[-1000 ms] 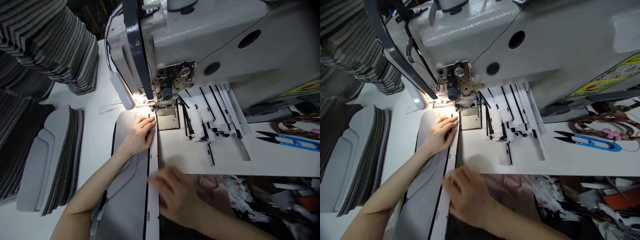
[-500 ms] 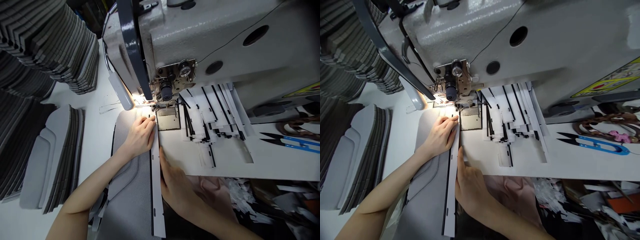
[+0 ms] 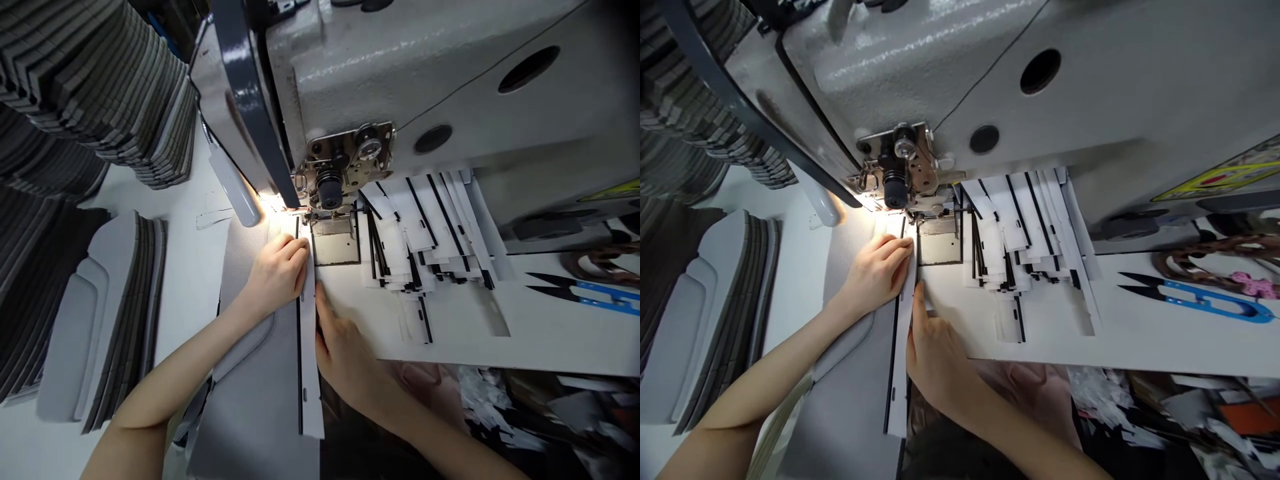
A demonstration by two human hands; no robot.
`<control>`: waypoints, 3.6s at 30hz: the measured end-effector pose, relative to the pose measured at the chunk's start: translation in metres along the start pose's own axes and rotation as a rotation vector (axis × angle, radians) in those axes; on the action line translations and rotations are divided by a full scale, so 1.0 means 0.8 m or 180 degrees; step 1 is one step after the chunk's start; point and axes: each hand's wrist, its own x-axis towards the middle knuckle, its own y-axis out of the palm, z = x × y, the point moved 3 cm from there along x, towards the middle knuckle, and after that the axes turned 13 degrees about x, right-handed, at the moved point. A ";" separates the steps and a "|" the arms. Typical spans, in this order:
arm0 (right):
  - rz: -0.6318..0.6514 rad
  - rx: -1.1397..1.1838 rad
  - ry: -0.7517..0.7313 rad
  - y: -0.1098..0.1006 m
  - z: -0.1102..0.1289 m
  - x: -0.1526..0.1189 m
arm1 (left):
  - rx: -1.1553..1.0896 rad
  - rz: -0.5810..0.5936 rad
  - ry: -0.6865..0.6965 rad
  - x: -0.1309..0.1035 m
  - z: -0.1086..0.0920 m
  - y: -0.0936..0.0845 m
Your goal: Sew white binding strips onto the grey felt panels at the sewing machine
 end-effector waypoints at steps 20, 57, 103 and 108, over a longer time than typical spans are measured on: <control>0.0049 -0.0085 0.0360 -0.015 0.004 0.037 | -0.0292 -0.0022 -0.0363 -0.005 -0.002 -0.001; -0.0261 0.0018 0.0341 -0.031 0.003 0.058 | -0.0105 -0.0215 -0.0436 0.008 0.017 0.021; -0.0212 0.0132 -0.0027 -0.052 0.003 0.094 | -0.0242 -0.0440 0.0478 -0.036 0.002 -0.007; -0.0601 -0.0949 -0.0143 -0.048 0.004 0.075 | -0.0229 -0.0172 0.0455 -0.039 0.003 -0.008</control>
